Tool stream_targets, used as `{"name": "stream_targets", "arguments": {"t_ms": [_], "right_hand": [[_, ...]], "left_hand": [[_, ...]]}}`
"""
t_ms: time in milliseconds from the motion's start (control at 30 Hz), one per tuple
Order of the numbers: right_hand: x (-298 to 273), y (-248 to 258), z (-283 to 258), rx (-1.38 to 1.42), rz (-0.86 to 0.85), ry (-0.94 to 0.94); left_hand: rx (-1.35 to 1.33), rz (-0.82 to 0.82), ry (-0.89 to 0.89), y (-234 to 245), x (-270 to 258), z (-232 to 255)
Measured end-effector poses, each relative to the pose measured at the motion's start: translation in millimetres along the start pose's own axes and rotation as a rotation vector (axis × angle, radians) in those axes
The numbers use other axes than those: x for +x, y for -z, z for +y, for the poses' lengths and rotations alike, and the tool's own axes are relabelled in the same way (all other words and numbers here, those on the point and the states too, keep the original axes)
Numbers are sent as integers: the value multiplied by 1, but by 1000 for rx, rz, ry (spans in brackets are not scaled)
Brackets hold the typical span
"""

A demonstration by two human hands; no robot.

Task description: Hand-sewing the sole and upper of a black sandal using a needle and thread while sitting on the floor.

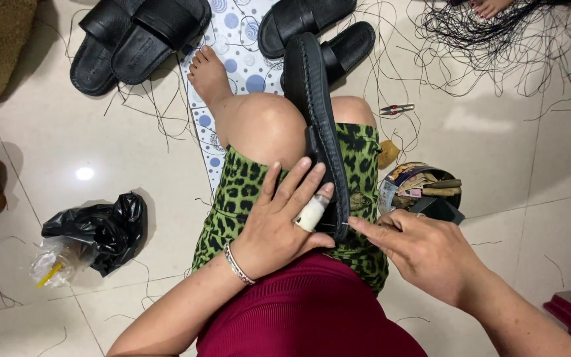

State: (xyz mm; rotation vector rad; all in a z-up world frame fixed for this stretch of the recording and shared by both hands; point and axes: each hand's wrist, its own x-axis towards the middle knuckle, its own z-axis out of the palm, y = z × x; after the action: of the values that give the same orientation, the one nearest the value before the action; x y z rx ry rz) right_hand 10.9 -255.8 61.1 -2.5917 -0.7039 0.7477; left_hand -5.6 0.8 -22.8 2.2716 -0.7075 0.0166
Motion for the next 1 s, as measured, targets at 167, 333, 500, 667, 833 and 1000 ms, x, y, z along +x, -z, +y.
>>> {"name": "stream_targets", "arguments": {"t_ms": [167,333,500,667,833,1000], "right_hand": [[3,7,3,-95,-80,17],[5,6,-10,-240,84,97],[11,-2,-6,-163,76,81],[31,0,-10,-18,134,165],[40,1,-18,-58,142,214],[29,2,-7,117,146,155]], "left_hand": [[46,27,13,-12,-3,0],[84,20,24,-24,-5,-2],[62,-24,22,-24,-6,-6],[11,-20,2,-17,-3,-10],[-7,-27,-8,-13,-1,-10],[-39,295,-165,1,-3,4]]}}
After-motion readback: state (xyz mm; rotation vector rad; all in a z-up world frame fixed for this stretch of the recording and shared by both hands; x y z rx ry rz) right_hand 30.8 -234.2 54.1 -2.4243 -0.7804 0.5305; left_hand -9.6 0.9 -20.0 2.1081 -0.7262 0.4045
